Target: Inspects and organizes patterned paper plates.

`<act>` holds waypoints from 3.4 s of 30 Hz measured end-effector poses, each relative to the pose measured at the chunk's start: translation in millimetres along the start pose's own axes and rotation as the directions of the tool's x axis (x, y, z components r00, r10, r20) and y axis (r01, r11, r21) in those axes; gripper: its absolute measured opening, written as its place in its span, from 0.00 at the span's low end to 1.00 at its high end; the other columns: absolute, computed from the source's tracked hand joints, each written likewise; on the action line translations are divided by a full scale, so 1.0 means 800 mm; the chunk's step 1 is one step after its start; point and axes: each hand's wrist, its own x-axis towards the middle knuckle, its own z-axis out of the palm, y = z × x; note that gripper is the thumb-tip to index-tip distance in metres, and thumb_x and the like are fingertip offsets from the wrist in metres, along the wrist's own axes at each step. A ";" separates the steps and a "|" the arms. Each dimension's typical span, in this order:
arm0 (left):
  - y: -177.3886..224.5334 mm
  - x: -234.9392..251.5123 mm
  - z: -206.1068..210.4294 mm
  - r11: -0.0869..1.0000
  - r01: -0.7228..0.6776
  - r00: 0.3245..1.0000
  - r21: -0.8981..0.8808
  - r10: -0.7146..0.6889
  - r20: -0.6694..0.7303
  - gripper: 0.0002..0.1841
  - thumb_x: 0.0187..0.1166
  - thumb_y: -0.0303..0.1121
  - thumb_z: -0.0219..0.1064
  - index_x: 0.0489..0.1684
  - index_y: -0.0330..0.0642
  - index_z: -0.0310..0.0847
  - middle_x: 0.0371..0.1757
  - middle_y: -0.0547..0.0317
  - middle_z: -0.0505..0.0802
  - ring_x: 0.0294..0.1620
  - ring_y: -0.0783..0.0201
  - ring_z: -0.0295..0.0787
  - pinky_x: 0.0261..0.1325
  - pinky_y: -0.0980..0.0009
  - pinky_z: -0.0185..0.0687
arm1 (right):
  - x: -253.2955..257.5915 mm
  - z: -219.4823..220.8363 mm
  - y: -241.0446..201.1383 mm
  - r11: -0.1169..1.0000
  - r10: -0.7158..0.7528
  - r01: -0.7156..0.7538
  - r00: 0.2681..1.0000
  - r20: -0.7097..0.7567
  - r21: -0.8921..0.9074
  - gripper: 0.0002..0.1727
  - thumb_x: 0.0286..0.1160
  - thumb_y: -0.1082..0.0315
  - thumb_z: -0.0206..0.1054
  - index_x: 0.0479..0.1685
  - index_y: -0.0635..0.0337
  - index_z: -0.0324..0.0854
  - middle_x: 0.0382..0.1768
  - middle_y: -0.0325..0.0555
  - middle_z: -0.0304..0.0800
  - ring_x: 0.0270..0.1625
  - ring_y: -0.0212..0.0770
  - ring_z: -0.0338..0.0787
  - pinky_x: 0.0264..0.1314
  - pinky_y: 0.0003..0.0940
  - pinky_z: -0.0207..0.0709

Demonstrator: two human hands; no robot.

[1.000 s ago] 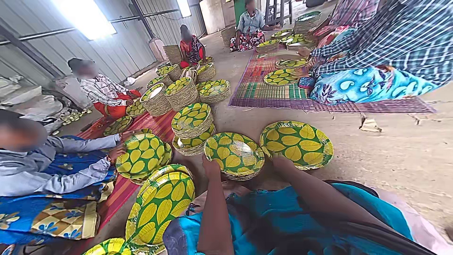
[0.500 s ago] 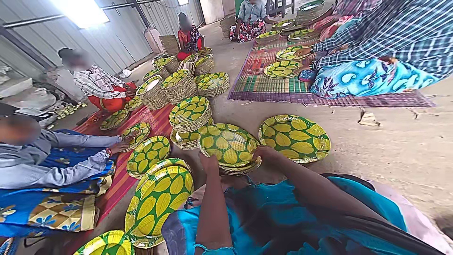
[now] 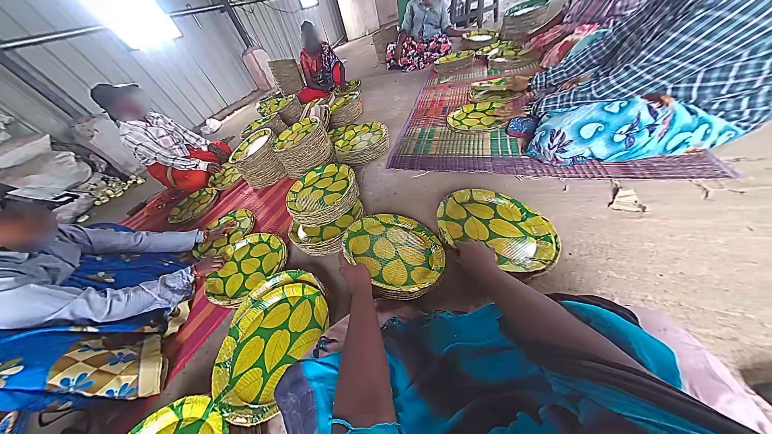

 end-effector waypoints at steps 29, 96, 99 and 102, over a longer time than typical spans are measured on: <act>-0.004 0.000 0.003 0.995 0.082 0.996 0.054 -0.084 0.023 0.43 0.79 0.23 0.65 0.97 0.48 0.47 0.88 0.31 0.66 0.84 0.37 0.70 0.79 0.43 0.74 | -0.084 -0.020 -0.028 0.993 0.077 -0.038 0.919 0.385 -0.109 0.28 0.95 0.67 0.46 0.90 0.68 0.57 0.86 0.69 0.66 0.88 0.66 0.67 0.85 0.62 0.63; -0.008 0.006 -0.002 0.967 0.129 0.992 -0.221 -0.128 0.018 0.55 0.71 0.50 0.81 0.95 0.39 0.48 0.88 0.27 0.65 0.88 0.35 0.62 0.85 0.41 0.65 | -0.004 0.016 -0.030 0.768 -0.640 0.641 0.765 0.075 0.019 0.24 0.83 0.77 0.55 0.72 0.52 0.86 0.68 0.55 0.90 0.77 0.61 0.81 0.85 0.64 0.62; -0.015 0.002 -0.001 0.912 0.247 0.969 -0.327 -0.234 0.078 0.60 0.69 0.41 0.83 0.96 0.36 0.37 0.88 0.24 0.63 0.88 0.33 0.61 0.84 0.41 0.65 | -0.011 0.022 -0.034 0.765 -0.641 0.633 0.766 0.050 0.114 0.22 0.81 0.75 0.56 0.63 0.49 0.92 0.66 0.48 0.92 0.76 0.53 0.83 0.86 0.58 0.62; -0.017 -0.003 -0.002 0.863 0.362 0.929 -0.353 -0.303 0.212 0.51 0.71 0.33 0.77 0.92 0.27 0.43 0.84 0.25 0.69 0.84 0.37 0.68 0.81 0.43 0.69 | -0.019 0.022 -0.032 0.803 -0.470 0.507 0.862 -0.190 0.312 0.18 0.82 0.74 0.55 0.56 0.61 0.93 0.62 0.57 0.93 0.71 0.54 0.88 0.79 0.54 0.74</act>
